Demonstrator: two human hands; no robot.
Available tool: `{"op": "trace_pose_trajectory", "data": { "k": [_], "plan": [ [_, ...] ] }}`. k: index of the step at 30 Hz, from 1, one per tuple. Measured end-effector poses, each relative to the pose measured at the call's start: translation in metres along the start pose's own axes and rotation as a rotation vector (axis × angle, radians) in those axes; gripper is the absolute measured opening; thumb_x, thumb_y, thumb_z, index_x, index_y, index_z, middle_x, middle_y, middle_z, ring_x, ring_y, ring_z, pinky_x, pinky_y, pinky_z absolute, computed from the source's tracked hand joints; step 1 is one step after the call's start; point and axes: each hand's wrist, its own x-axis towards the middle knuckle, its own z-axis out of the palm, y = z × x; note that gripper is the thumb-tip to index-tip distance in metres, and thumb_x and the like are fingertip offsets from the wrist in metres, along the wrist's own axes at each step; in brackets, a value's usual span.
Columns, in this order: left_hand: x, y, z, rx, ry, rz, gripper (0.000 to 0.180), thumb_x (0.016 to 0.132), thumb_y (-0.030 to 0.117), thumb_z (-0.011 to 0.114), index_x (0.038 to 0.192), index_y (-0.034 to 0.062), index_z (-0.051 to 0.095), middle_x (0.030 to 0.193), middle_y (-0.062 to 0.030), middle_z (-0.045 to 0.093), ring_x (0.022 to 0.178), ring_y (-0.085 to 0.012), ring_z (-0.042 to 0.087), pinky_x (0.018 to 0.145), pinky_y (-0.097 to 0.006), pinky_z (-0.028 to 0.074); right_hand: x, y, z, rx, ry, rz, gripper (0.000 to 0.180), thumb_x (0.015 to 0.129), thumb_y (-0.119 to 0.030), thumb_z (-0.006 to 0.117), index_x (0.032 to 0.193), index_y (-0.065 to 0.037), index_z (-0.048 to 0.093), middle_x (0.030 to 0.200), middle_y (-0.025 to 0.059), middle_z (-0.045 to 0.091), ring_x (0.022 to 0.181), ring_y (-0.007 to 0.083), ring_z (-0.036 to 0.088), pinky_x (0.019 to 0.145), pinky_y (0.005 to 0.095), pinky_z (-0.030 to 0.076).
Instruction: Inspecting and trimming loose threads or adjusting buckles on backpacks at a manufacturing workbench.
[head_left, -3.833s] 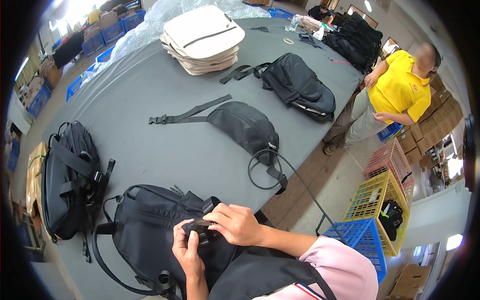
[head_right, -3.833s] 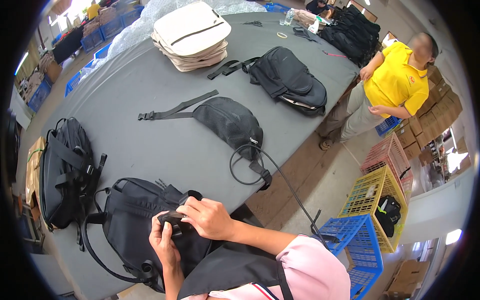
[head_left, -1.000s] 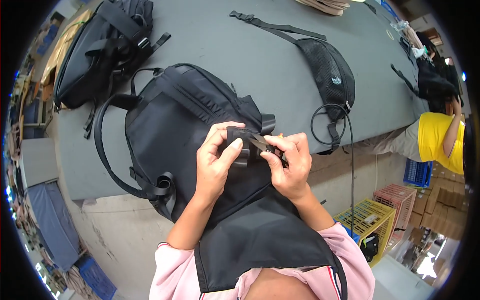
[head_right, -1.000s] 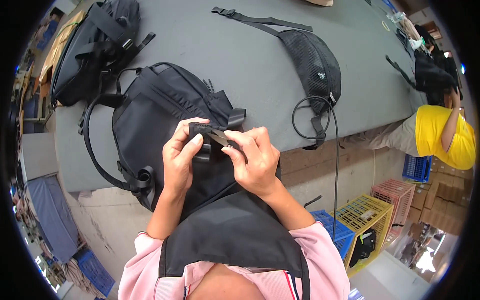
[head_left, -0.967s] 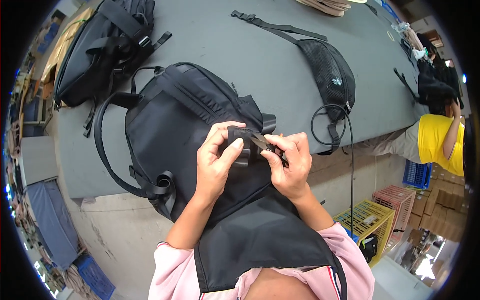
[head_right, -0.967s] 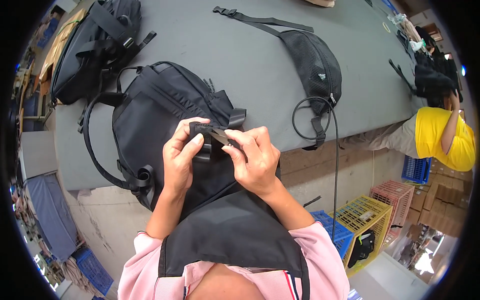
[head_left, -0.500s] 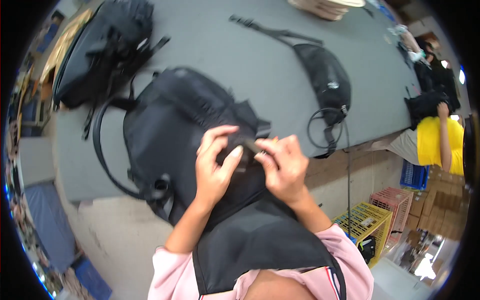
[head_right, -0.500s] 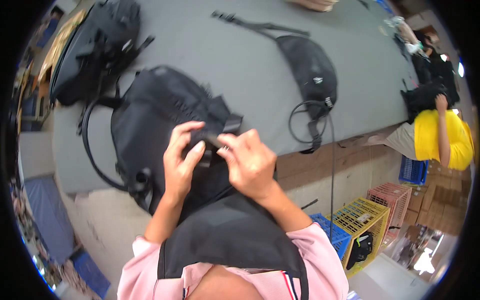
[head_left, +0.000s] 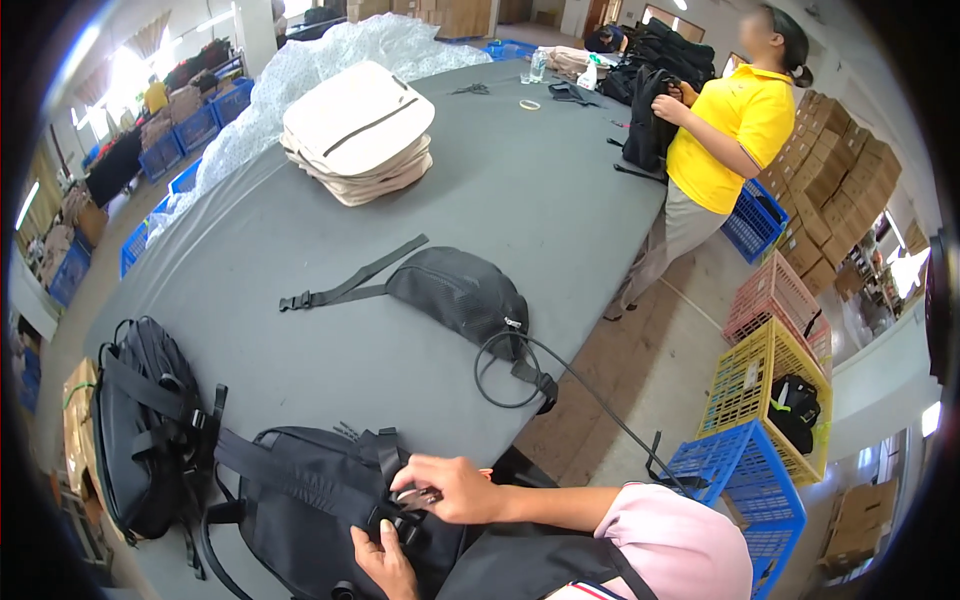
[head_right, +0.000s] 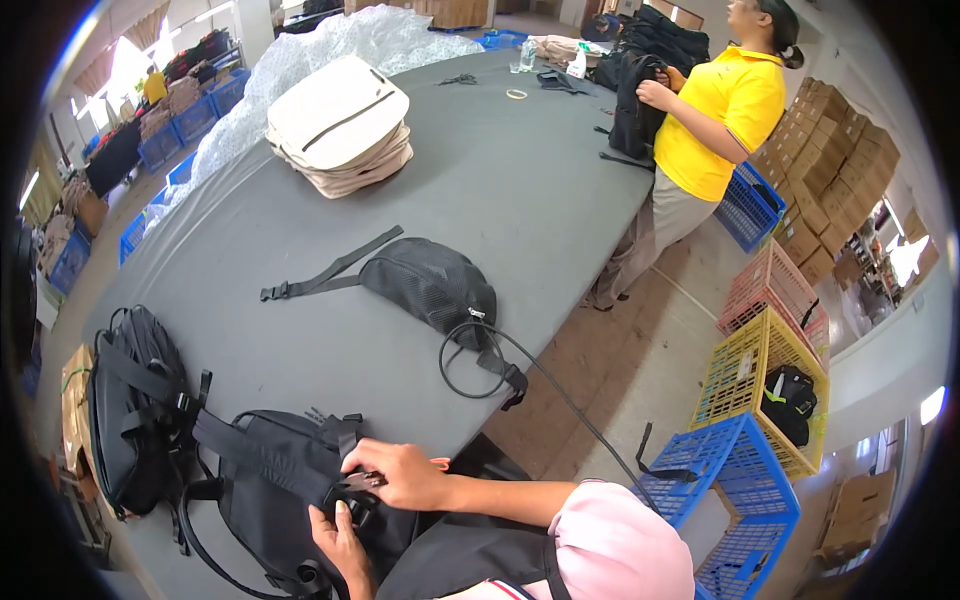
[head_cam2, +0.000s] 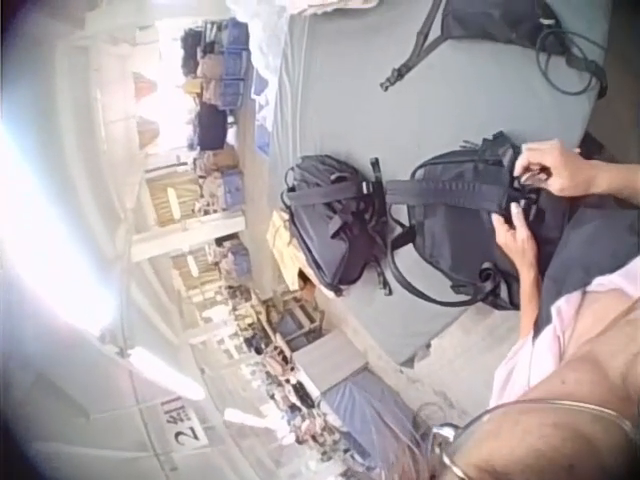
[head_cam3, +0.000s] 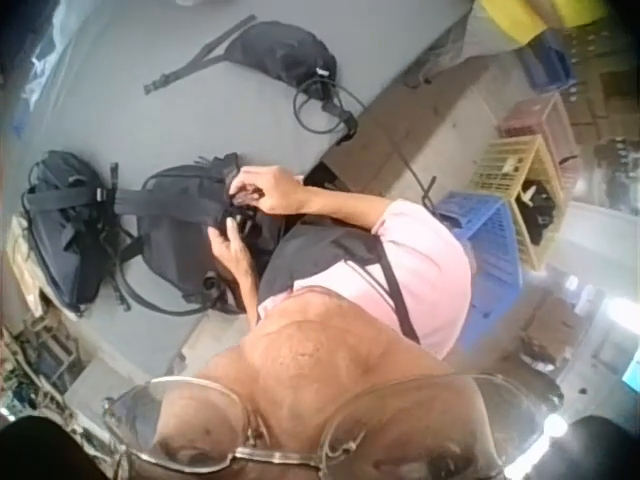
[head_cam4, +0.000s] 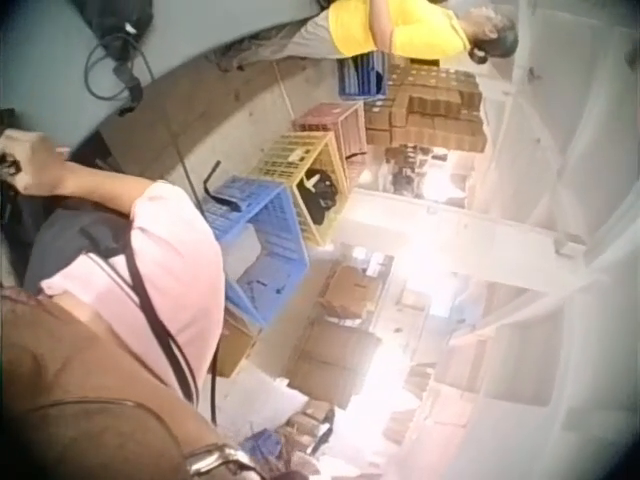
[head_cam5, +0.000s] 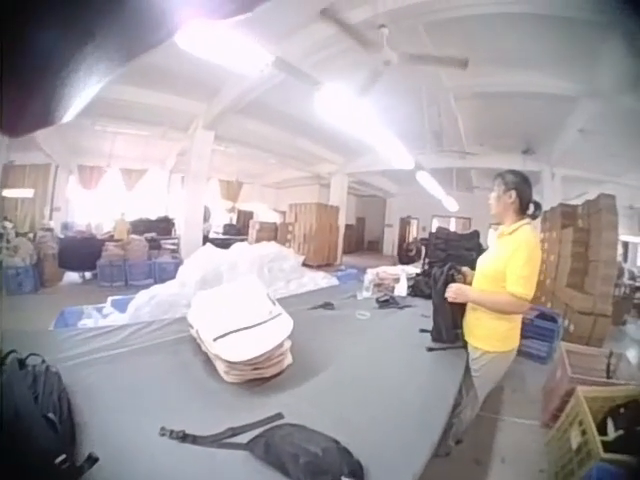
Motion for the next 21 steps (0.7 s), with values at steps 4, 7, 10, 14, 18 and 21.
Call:
{"op": "trace_pose_trajectory", "data": {
  "k": [4,7,10,14,18,21],
  "plan": [
    [0.013,-0.002,0.007,0.202,0.049,0.307,0.047,0.088,0.001,0.052,0.133,-0.0015,0.037,0.098,-0.0068,0.056,0.084,-0.0095,0.055,0.066,-0.020,0.044,0.010,-0.003,0.010,-0.042,-0.102,-0.024,0.019,0.074,0.000,0.059,0.092,-0.005,0.056,0.089,0.0040,0.058,0.069,0.0231,0.060,0.056,0.0336,0.046],
    [0.008,0.018,0.015,0.614,0.061,0.263,0.023,0.089,0.010,0.055,0.105,-0.0056,0.054,0.091,-0.0140,0.062,0.078,-0.0226,0.061,0.070,-0.031,0.050,0.010,-0.004,0.018,-0.006,-0.127,-0.034,0.016,0.076,-0.006,0.060,0.089,-0.003,0.051,0.086,0.0088,0.053,0.067,0.0295,0.059,0.055,0.0389,0.045],
    [0.009,0.011,0.014,0.661,-0.080,0.420,0.038,0.092,0.019,0.051,0.115,-0.0114,0.049,0.100,-0.0285,0.059,0.093,-0.0416,0.057,0.080,-0.040,0.047,0.014,-0.008,0.027,-0.050,-0.128,-0.055,0.029,0.081,-0.022,0.064,0.083,-0.002,0.044,0.080,0.0104,0.047,0.062,0.0330,0.054,0.053,0.0415,0.043],
    [0.008,0.036,0.021,0.722,-0.076,0.423,0.039,0.093,0.022,0.049,0.114,-0.0100,0.048,0.104,-0.0307,0.056,0.095,-0.0452,0.054,0.082,-0.042,0.045,0.023,-0.006,0.027,-0.113,-0.117,-0.037,0.035,0.083,-0.029,0.064,0.082,-0.001,0.043,0.080,0.0106,0.047,0.062,0.0333,0.053,0.054,0.0415,0.042],
    [0.013,0.030,0.018,0.586,-0.124,0.408,0.044,0.092,0.023,0.052,0.124,-0.0059,0.045,0.105,-0.0285,0.057,0.095,-0.0418,0.056,0.081,-0.042,0.045,0.031,-0.006,0.026,-0.144,-0.136,-0.013,0.031,0.080,-0.024,0.063,0.083,-0.001,0.042,0.080,0.0124,0.050,0.066,0.0357,0.054,0.057,0.0438,0.043],
    [0.014,0.026,0.018,0.414,-0.166,0.495,0.044,0.091,0.019,0.057,0.126,-0.0045,0.044,0.101,-0.0196,0.059,0.085,-0.0287,0.058,0.072,-0.036,0.046,0.036,-0.005,0.027,-0.151,-0.157,0.008,0.026,0.075,-0.016,0.061,0.084,-0.001,0.042,0.077,0.0146,0.053,0.067,0.0377,0.055,0.058,0.0450,0.043]
  ]
}}
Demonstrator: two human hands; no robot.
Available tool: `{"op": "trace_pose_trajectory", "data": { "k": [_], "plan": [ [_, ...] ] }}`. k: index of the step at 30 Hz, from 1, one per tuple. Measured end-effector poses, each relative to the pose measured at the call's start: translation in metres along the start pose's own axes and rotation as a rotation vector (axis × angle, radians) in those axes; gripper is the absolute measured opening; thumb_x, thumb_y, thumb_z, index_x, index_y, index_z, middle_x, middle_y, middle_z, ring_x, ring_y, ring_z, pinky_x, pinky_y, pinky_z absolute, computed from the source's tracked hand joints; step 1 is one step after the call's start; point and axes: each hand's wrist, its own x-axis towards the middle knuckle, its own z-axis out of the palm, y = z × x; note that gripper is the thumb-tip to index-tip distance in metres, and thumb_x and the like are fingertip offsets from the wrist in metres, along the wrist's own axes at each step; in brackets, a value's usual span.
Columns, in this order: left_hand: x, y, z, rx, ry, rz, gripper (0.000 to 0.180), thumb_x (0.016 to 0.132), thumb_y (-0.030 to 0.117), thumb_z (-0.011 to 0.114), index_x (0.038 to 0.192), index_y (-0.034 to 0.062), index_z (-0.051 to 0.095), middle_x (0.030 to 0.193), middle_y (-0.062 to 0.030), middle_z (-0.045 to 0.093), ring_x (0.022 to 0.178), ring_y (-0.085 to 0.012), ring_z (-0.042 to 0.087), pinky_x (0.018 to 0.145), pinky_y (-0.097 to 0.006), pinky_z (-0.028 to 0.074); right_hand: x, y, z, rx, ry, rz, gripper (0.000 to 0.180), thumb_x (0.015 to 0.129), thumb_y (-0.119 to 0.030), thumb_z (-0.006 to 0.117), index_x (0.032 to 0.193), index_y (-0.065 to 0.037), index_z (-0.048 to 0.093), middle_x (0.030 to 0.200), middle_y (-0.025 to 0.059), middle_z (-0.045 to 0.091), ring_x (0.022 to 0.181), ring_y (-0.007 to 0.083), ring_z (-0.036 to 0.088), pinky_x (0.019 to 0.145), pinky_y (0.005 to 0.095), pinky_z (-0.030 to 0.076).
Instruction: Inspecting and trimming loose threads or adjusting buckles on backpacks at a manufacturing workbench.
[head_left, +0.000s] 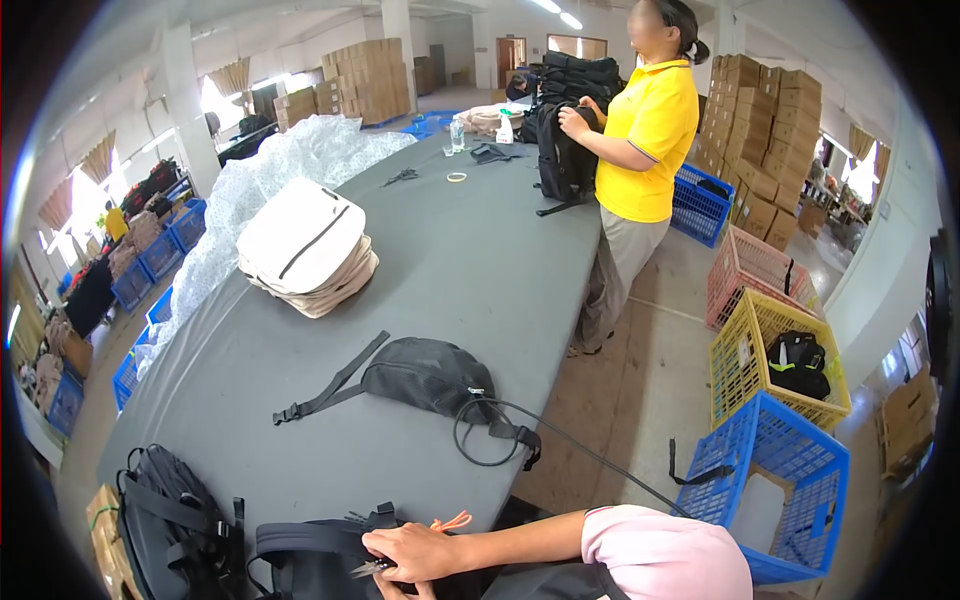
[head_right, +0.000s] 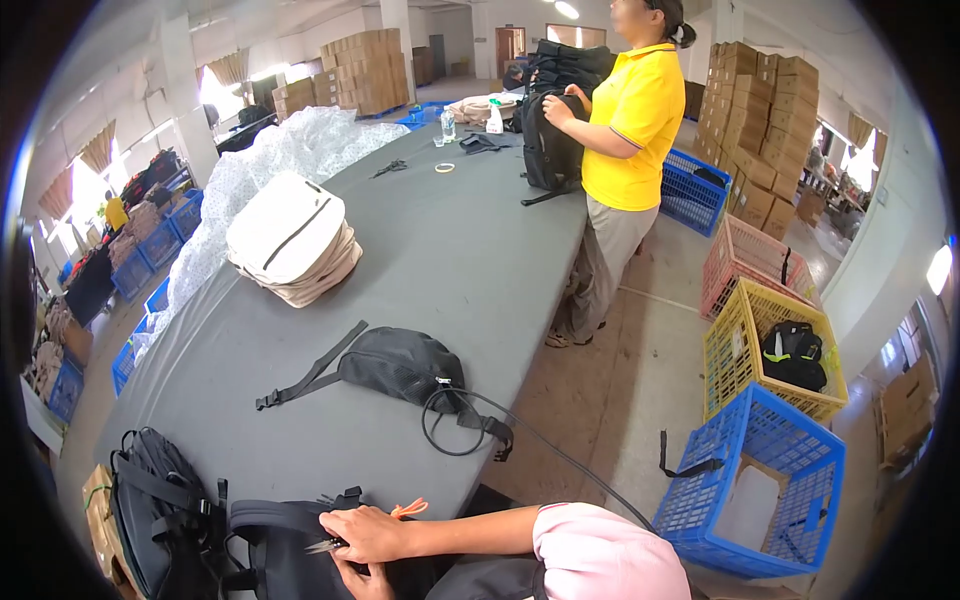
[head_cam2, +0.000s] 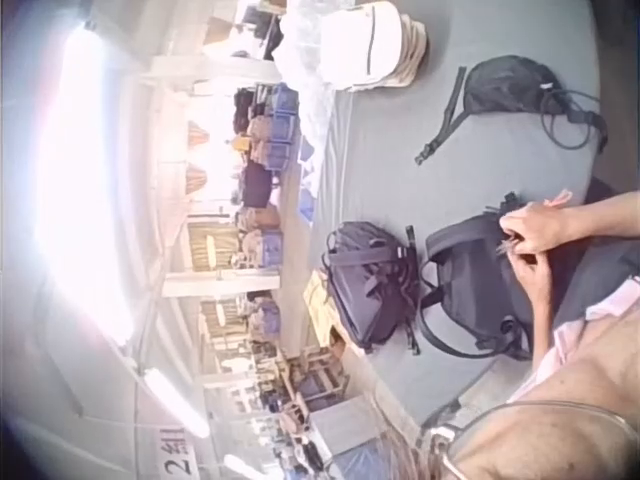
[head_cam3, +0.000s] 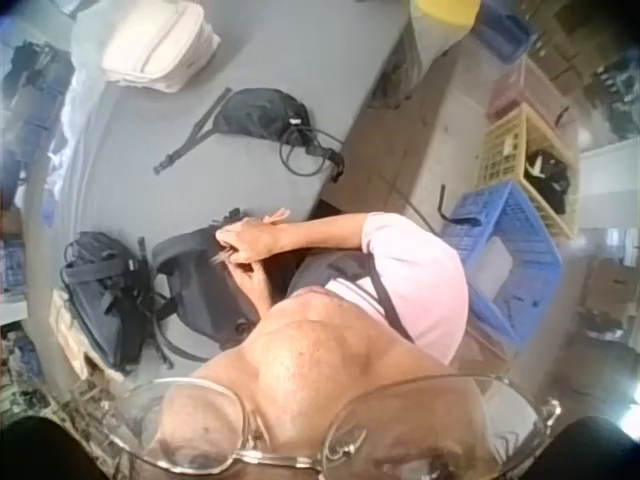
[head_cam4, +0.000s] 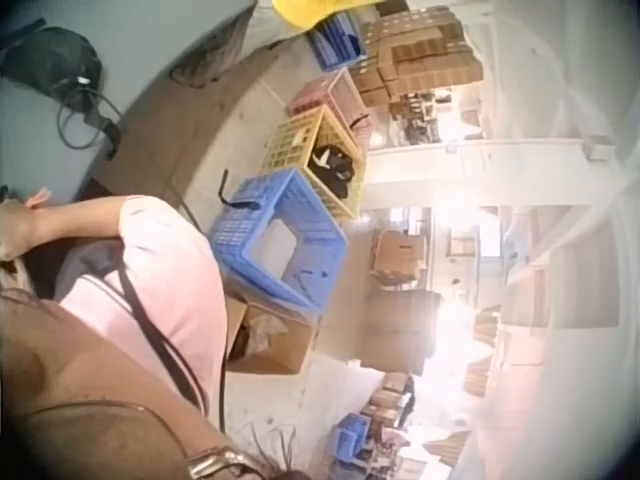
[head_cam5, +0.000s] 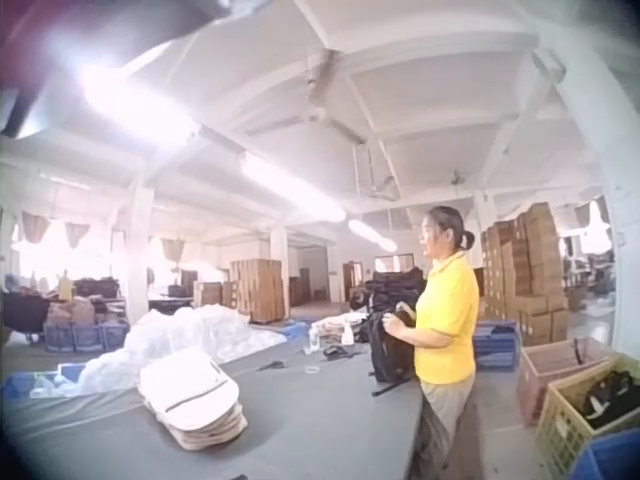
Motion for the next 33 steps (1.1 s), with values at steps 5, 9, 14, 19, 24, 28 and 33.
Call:
{"op": "trace_pose_trajectory", "data": {
  "k": [5,9,14,19,24,28,33],
  "plan": [
    [-0.019,-0.015,-0.005,-0.858,0.135,-0.359,0.054,0.089,0.008,0.056,0.137,-0.0019,0.032,0.101,-0.0063,0.055,0.080,-0.0089,0.051,0.064,-0.021,0.042,0.001,-0.007,0.002,0.075,0.038,0.072,0.027,0.072,-0.008,0.061,0.092,-0.003,0.043,0.074,0.0148,0.058,0.070,0.0355,0.061,0.059,0.0411,0.047],
    [-0.015,-0.006,-0.003,-0.793,0.209,-0.497,0.027,0.088,0.006,0.059,0.113,0.0000,0.052,0.087,-0.0006,0.055,0.071,-0.0051,0.052,0.058,-0.018,0.042,-0.004,-0.018,-0.007,0.219,0.094,0.073,0.034,0.075,-0.002,0.059,0.107,-0.007,0.048,0.083,0.0114,0.064,0.075,0.0237,0.066,0.066,0.0324,0.051],
    [-0.015,-0.012,-0.003,-0.587,0.170,-0.345,0.026,0.082,0.015,0.066,0.102,0.0004,0.057,0.100,-0.0046,0.053,0.083,-0.0112,0.051,0.070,-0.024,0.042,-0.002,-0.019,-0.006,0.255,0.121,-0.069,0.018,0.080,0.005,0.060,0.097,-0.002,0.060,0.088,0.0086,0.064,0.078,0.0158,0.064,0.068,0.0265,0.050],
    [0.009,-0.002,-0.003,-0.093,0.282,0.021,0.038,0.071,0.024,0.076,0.089,-0.0001,0.053,0.124,-0.0182,0.043,0.106,-0.0282,0.048,0.081,-0.034,0.042,0.011,-0.018,-0.006,0.479,0.198,0.017,0.016,0.092,-0.005,0.053,0.103,0.001,0.063,0.095,0.0064,0.065,0.082,0.0095,0.060,0.071,0.0241,0.048],
    [0.007,0.004,-0.010,0.241,0.322,0.191,0.048,0.068,0.035,0.078,0.072,-0.0026,0.049,0.134,-0.0284,0.037,0.112,-0.0382,0.046,0.092,-0.043,0.036,0.006,-0.021,-0.010,0.455,0.150,0.214,0.017,0.091,-0.009,0.056,0.101,0.001,0.065,0.078,0.0004,0.064,0.069,0.0029,0.052,0.064,0.0206,0.045],
    [0.011,-0.014,-0.004,0.219,0.433,0.426,0.045,0.069,0.036,0.077,0.074,0.0004,0.049,0.132,-0.0301,0.042,0.114,-0.0392,0.047,0.098,-0.046,0.030,0.009,-0.005,-0.008,0.557,0.083,0.175,0.016,0.090,-0.008,0.055,0.099,0.001,0.065,0.081,-0.0009,0.064,0.069,0.0026,0.052,0.062,0.0199,0.044],
    [0.014,-0.018,-0.015,0.050,0.189,0.255,0.030,0.072,0.019,0.074,0.090,0.0021,0.057,0.111,-0.0086,0.061,0.109,-0.0269,0.055,0.100,-0.044,0.029,0.008,0.000,-0.018,0.838,-0.128,0.472,0.025,0.094,-0.024,0.050,0.093,-0.004,0.064,0.077,-0.0024,0.059,0.054,0.0023,0.042,0.046,0.0172,0.032]
  ]
}}
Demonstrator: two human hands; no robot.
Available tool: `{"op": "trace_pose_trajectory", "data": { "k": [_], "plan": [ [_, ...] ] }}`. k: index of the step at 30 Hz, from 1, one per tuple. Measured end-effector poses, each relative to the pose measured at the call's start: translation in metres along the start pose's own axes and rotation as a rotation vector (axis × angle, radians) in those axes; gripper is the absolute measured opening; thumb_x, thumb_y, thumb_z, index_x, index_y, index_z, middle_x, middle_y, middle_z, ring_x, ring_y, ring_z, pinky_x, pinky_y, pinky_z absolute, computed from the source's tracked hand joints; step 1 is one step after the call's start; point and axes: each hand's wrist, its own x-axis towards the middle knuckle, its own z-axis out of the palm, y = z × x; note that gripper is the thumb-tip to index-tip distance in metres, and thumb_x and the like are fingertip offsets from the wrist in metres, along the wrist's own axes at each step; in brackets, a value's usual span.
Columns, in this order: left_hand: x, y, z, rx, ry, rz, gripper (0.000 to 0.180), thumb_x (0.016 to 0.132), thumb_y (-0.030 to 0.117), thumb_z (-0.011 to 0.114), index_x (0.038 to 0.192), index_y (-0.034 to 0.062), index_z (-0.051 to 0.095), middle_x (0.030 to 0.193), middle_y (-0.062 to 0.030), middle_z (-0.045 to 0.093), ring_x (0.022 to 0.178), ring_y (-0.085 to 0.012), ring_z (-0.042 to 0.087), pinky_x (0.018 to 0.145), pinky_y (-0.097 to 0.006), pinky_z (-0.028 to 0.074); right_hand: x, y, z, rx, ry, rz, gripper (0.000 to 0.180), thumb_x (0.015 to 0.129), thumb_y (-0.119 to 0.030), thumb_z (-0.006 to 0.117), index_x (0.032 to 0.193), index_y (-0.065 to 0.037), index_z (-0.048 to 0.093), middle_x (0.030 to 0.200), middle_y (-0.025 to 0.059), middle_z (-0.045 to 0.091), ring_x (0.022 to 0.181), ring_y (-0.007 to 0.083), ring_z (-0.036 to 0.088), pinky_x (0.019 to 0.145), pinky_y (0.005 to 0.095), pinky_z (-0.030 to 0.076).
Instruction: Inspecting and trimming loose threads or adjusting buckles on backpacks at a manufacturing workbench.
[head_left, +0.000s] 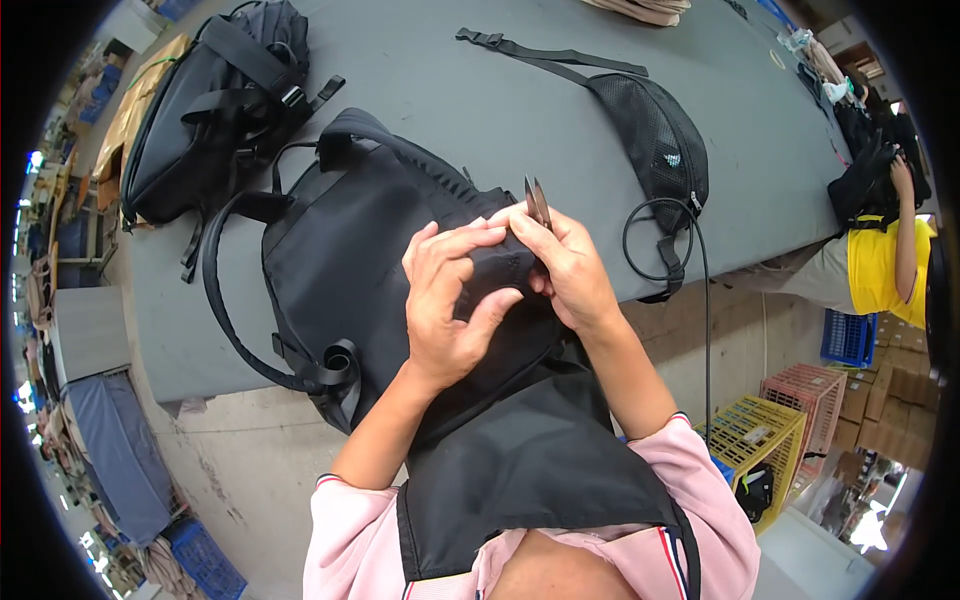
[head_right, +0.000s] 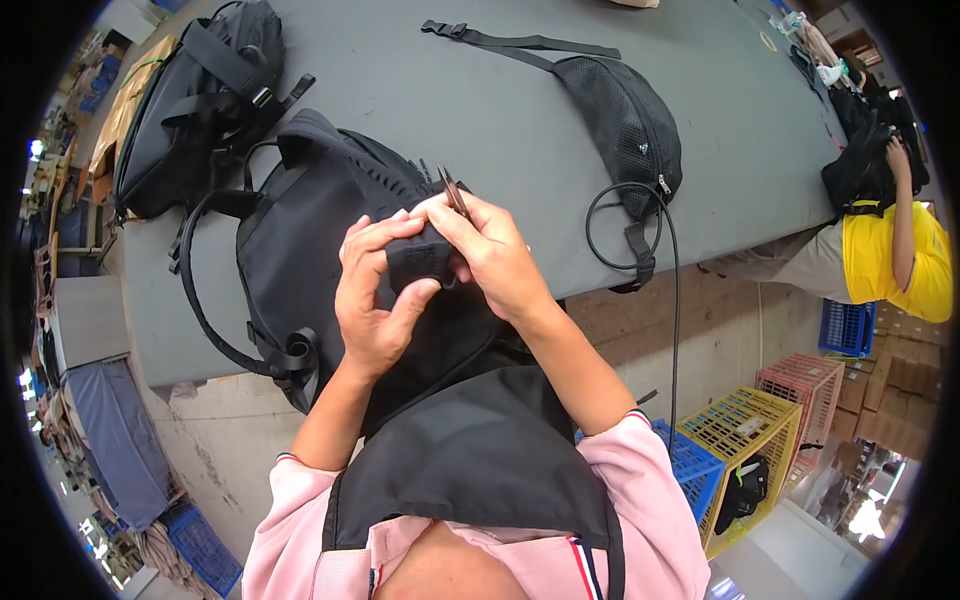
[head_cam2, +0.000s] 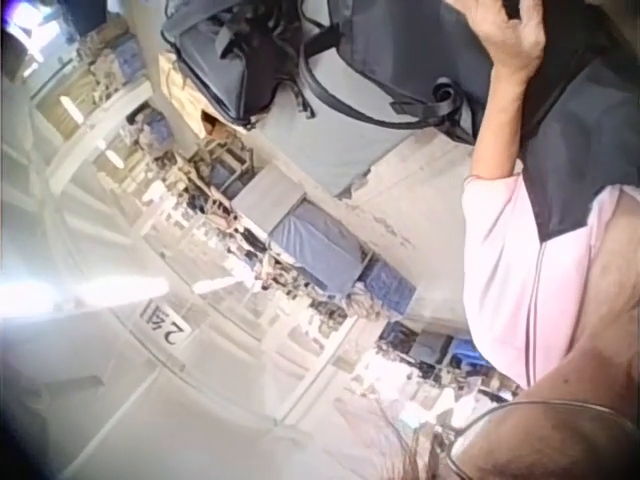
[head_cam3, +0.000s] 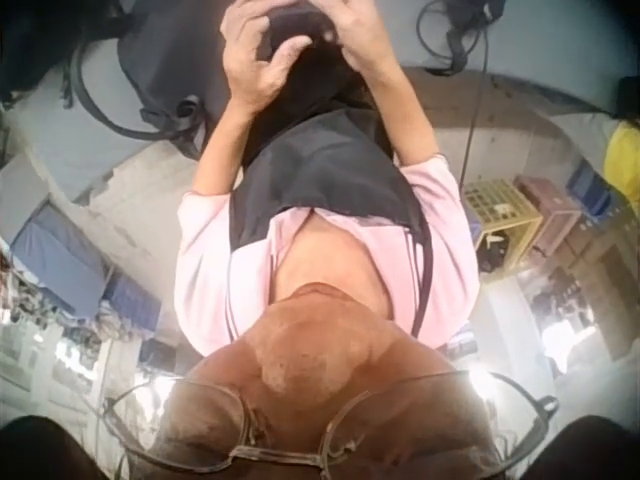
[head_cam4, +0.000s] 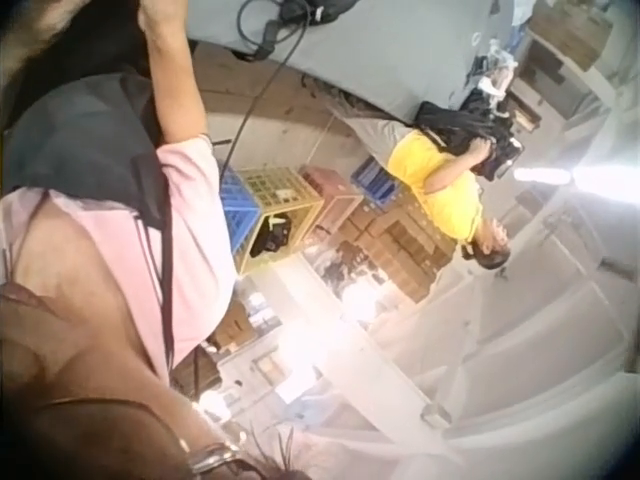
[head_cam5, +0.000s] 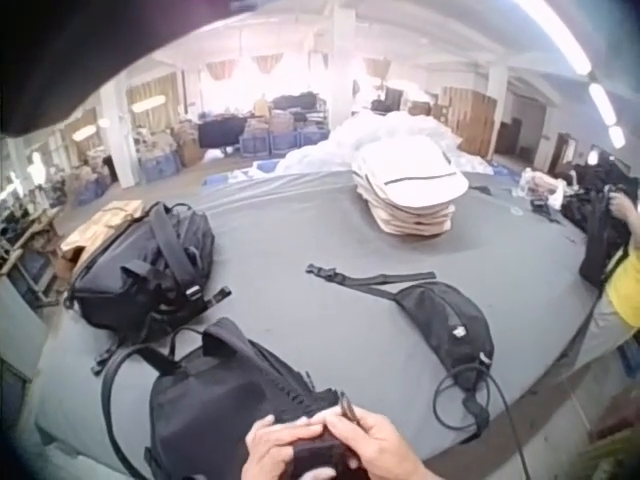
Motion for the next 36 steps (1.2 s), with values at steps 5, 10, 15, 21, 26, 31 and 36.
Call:
{"op": "trace_pose_trajectory", "data": {
  "k": [5,10,15,21,26,31,36],
  "plan": [
    [0.000,0.002,0.007,-0.151,-0.057,-0.127,0.030,0.075,0.018,0.072,0.096,0.0021,0.058,0.110,-0.0076,0.061,0.103,-0.0246,0.054,0.094,-0.037,0.032,-0.018,0.009,-0.003,-0.106,0.145,-0.069,0.022,0.094,-0.022,0.052,0.101,-0.004,0.062,0.077,-0.0021,0.058,0.055,0.0027,0.042,0.048,0.0172,0.033],
    [0.001,-0.004,0.004,-0.265,-0.045,-0.333,0.029,0.077,0.021,0.071,0.098,0.0044,0.059,0.107,-0.0076,0.060,0.101,-0.0236,0.053,0.092,-0.034,0.034,-0.024,0.010,-0.014,-0.454,0.321,-0.401,0.026,0.083,-0.005,0.064,0.107,-0.001,0.055,0.082,0.0022,0.057,0.066,0.0075,0.052,0.062,0.0204,0.043],
    [0.001,-0.007,0.002,-0.181,-0.085,-0.298,0.027,0.080,0.018,0.070,0.097,0.0008,0.058,0.104,-0.0085,0.058,0.094,-0.0194,0.053,0.085,-0.030,0.041,-0.032,0.002,-0.015,-0.918,0.290,-0.583,0.028,0.073,-0.003,0.070,0.099,-0.004,0.059,0.084,0.0073,0.056,0.064,0.0166,0.057,0.058,0.0264,0.047],
    [0.003,-0.003,0.002,-0.100,-0.122,-0.276,0.027,0.079,0.021,0.070,0.096,0.0035,0.059,0.102,-0.0064,0.060,0.096,-0.0203,0.053,0.089,-0.031,0.035,-0.030,-0.002,-0.013,-0.999,0.252,-0.628,0.023,0.071,-0.005,0.071,0.093,-0.005,0.062,0.077,0.0061,0.054,0.055,0.0186,0.055,0.049,0.0293,0.044],
    [0.002,-0.005,0.004,-0.118,-0.129,-0.268,0.030,0.077,0.024,0.070,0.098,0.0047,0.059,0.101,-0.0073,0.061,0.098,-0.0223,0.053,0.091,-0.033,0.030,-0.028,-0.002,-0.013,-1.043,0.253,-0.651,0.021,0.072,-0.007,0.071,0.091,-0.006,0.063,0.074,0.0060,0.053,0.054,0.0197,0.054,0.048,0.0301,0.043],
    [0.001,-0.008,0.003,-0.123,-0.134,-0.265,0.031,0.077,0.024,0.071,0.098,0.0049,0.059,0.101,-0.0068,0.061,0.098,-0.0223,0.054,0.091,-0.034,0.030,-0.028,0.001,-0.014,-1.084,0.280,-0.663,0.019,0.072,-0.007,0.071,0.089,-0.006,0.063,0.074,0.0052,0.053,0.055,0.0196,0.056,0.048,0.0297,0.043],
    [0.003,-0.008,0.001,-0.110,-0.140,-0.263,0.027,0.078,0.019,0.071,0.096,0.0032,0.059,0.104,-0.0069,0.061,0.098,-0.0208,0.054,0.092,-0.032,0.034,-0.028,0.000,-0.014,-1.003,0.282,-0.647,0.019,0.072,-0.008,0.071,0.090,-0.007,0.064,0.074,0.0046,0.054,0.055,0.0187,0.056,0.048,0.0291,0.043]
  ]
}}
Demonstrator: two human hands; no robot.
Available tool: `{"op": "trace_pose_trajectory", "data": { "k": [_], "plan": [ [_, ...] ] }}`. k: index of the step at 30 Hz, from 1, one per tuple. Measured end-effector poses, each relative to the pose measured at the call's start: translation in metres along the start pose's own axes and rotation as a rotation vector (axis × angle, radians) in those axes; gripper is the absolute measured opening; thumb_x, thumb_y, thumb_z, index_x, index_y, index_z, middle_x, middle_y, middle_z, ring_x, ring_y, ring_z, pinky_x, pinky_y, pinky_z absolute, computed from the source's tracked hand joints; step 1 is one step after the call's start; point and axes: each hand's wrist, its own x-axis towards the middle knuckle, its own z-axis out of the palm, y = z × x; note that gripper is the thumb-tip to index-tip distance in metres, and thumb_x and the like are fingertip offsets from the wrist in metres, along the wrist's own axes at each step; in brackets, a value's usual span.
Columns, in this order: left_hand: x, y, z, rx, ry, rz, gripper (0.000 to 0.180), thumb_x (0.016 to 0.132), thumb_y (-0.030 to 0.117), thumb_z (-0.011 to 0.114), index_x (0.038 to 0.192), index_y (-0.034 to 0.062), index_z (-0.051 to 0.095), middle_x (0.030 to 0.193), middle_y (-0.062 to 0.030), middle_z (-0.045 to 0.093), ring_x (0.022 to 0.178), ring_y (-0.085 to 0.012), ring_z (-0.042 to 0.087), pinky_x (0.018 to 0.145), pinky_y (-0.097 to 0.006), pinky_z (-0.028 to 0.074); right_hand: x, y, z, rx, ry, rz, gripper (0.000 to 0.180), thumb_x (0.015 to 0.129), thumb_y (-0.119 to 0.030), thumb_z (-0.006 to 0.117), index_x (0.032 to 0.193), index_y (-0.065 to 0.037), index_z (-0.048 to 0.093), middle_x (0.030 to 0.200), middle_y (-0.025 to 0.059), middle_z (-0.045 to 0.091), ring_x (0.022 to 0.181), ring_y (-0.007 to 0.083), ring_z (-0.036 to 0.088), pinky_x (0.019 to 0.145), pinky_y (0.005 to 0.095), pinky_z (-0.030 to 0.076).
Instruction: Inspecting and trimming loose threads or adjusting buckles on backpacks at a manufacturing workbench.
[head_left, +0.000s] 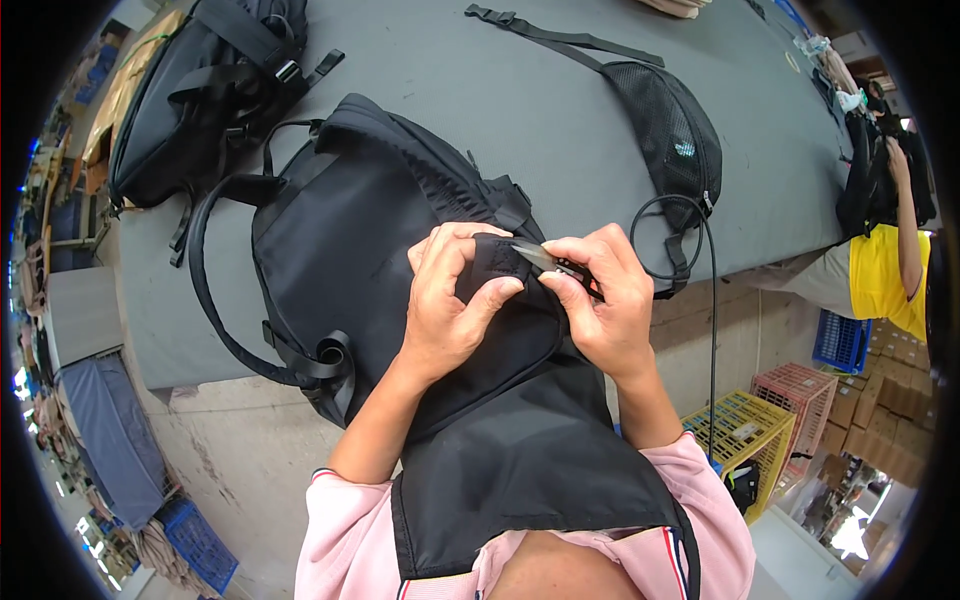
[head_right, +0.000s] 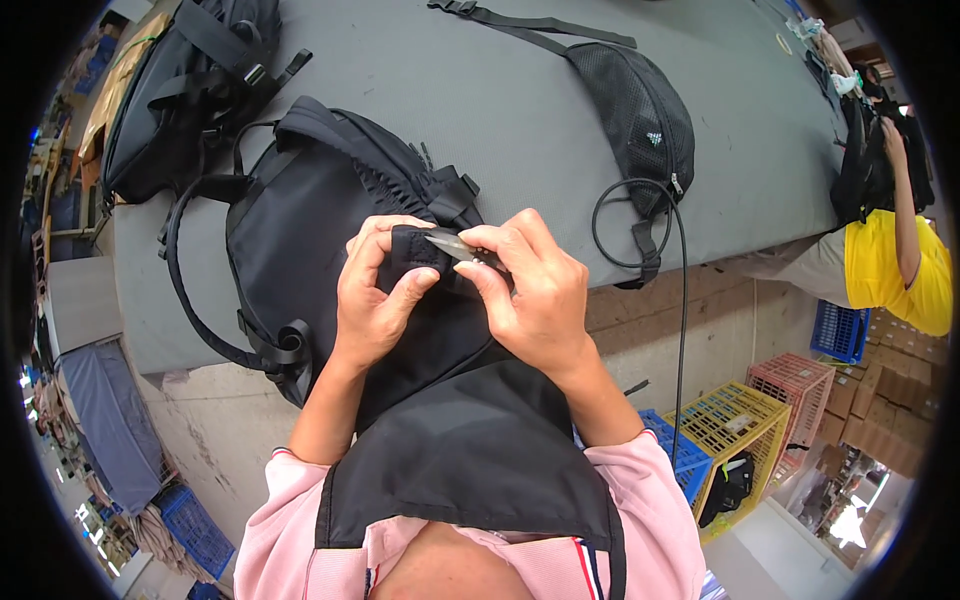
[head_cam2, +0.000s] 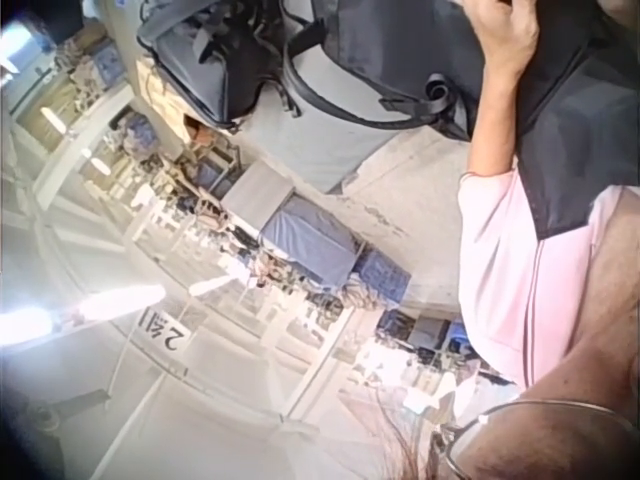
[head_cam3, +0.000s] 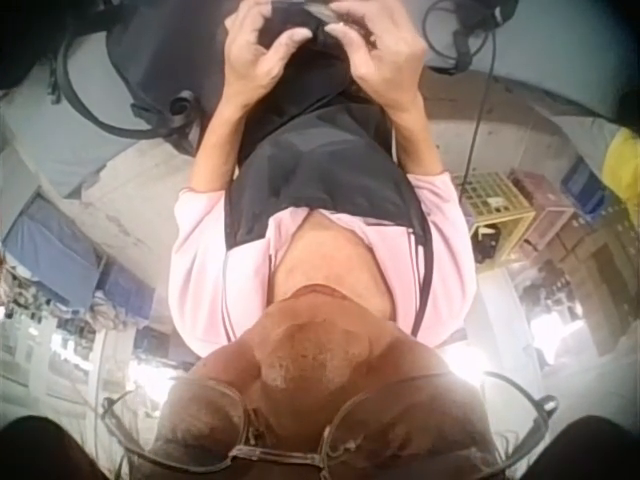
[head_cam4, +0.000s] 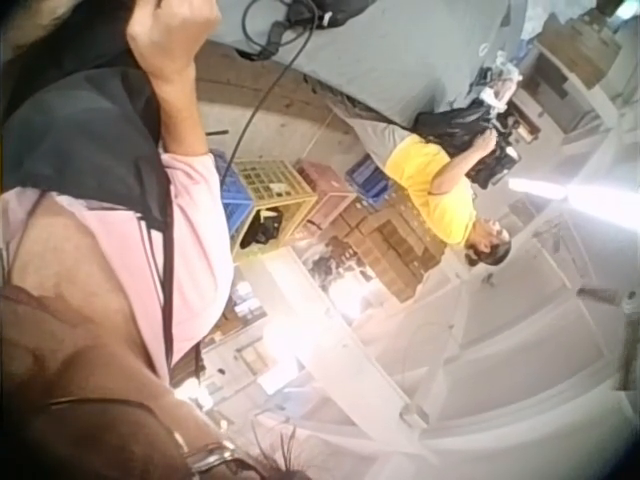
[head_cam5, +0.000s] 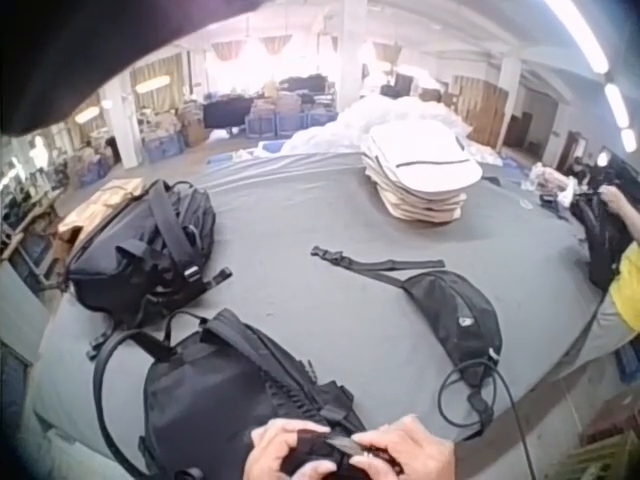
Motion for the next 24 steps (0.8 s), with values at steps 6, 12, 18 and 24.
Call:
{"op": "trace_pose_trajectory", "data": {
  "k": [6,12,18,24],
  "plan": [
    [0.000,0.001,0.000,0.000,0.003,0.001,0.027,0.077,0.018,0.071,0.096,0.0031,0.059,0.105,-0.0072,0.061,0.099,-0.0211,0.054,0.092,-0.032,0.034,0.000,-0.002,0.001,-0.027,-0.008,0.003,0.020,0.072,-0.007,0.071,0.091,-0.007,0.064,0.075,0.0045,0.054,0.054,0.0182,0.056,0.048,0.0292,0.043],
    [-0.003,0.002,0.000,-0.075,0.035,-0.019,0.023,0.080,0.019,0.068,0.091,0.0022,0.059,0.110,-0.0087,0.057,0.098,-0.0205,0.053,0.089,-0.033,0.034,-0.002,0.001,0.000,0.040,0.003,0.032,0.020,0.072,-0.002,0.071,0.091,-0.004,0.064,0.074,0.0055,0.053,0.057,0.0161,0.054,0.051,0.0280,0.043],
    [-0.013,0.002,-0.007,-0.583,0.506,-0.331,0.019,0.091,0.013,0.052,0.083,-0.0031,0.057,0.117,-0.0091,0.049,0.090,-0.0130,0.052,0.080,-0.026,0.041,-0.010,0.035,0.014,0.419,0.065,0.373,0.024,0.077,0.001,0.068,0.098,-0.002,0.057,0.084,-0.0012,0.045,0.070,0.0054,0.044,0.061,0.0187,0.038],
    [-0.024,-0.012,-0.019,-1.588,0.411,-0.600,0.023,0.093,0.021,0.038,0.079,0.0058,0.046,0.079,-0.0067,0.050,0.075,-0.0208,0.047,0.076,-0.032,0.041,-0.013,0.028,0.013,0.568,0.083,0.429,0.011,0.083,0.000,0.064,0.092,0.000,0.058,0.082,-0.0031,0.048,0.068,0.0031,0.045,0.064,0.0180,0.040]
  ]
}}
